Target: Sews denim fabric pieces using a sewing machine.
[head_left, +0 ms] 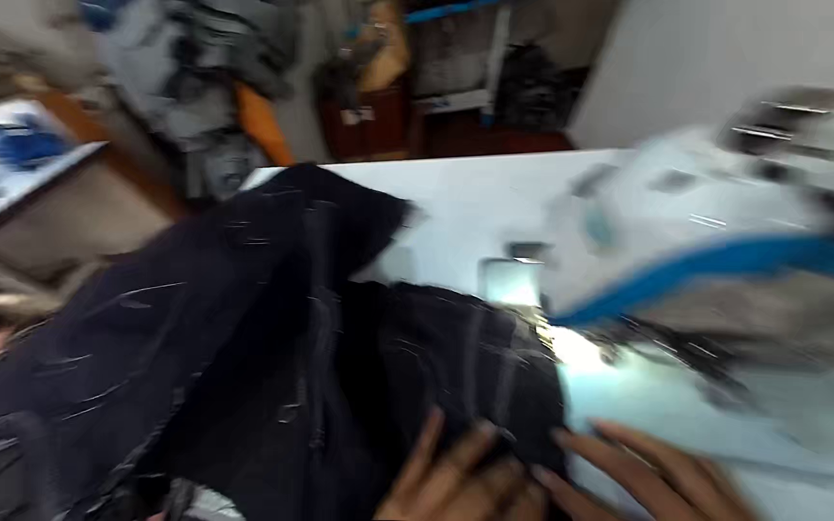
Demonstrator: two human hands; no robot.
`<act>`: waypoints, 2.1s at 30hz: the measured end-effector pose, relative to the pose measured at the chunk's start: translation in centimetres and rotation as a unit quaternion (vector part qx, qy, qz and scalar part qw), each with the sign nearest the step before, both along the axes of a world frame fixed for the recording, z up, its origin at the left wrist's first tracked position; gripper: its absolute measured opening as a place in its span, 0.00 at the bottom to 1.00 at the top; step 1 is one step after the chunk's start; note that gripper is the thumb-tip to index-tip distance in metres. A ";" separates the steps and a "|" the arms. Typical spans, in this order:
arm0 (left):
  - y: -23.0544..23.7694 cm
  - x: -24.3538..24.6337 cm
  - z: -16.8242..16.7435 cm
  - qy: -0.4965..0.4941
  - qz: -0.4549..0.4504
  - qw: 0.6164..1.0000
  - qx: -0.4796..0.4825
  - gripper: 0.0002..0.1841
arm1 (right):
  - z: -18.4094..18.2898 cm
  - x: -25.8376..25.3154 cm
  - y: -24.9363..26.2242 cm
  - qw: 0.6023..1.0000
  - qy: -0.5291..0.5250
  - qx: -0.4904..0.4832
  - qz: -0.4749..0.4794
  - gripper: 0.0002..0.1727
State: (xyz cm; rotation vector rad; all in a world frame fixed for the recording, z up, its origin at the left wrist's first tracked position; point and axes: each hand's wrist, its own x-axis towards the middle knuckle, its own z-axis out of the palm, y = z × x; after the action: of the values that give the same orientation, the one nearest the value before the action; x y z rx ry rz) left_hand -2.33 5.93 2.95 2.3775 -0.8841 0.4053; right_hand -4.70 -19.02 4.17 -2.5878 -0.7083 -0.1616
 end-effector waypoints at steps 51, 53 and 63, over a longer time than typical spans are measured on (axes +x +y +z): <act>-0.4 4.1 1.6 -0.033 -0.121 0.989 0.075 0.10 | -2.5 -1.1 -2.7 0.972 -0.204 -0.041 0.111 0.25; -0.5 2.6 1.9 -0.089 -0.109 0.982 0.125 0.13 | -2.6 -1.1 -2.7 0.973 -0.198 -0.037 0.113 0.25; -0.9 5.5 0.0 -0.052 -0.108 0.984 0.132 0.33 | -1.0 3.1 -4.0 0.982 -0.148 -0.075 0.094 0.40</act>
State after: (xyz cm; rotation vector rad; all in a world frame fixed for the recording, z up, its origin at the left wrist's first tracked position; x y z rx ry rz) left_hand 3.17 5.06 2.92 2.4773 -1.3021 0.3450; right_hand -1.56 -23.04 3.18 -2.6471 -1.1040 -0.4563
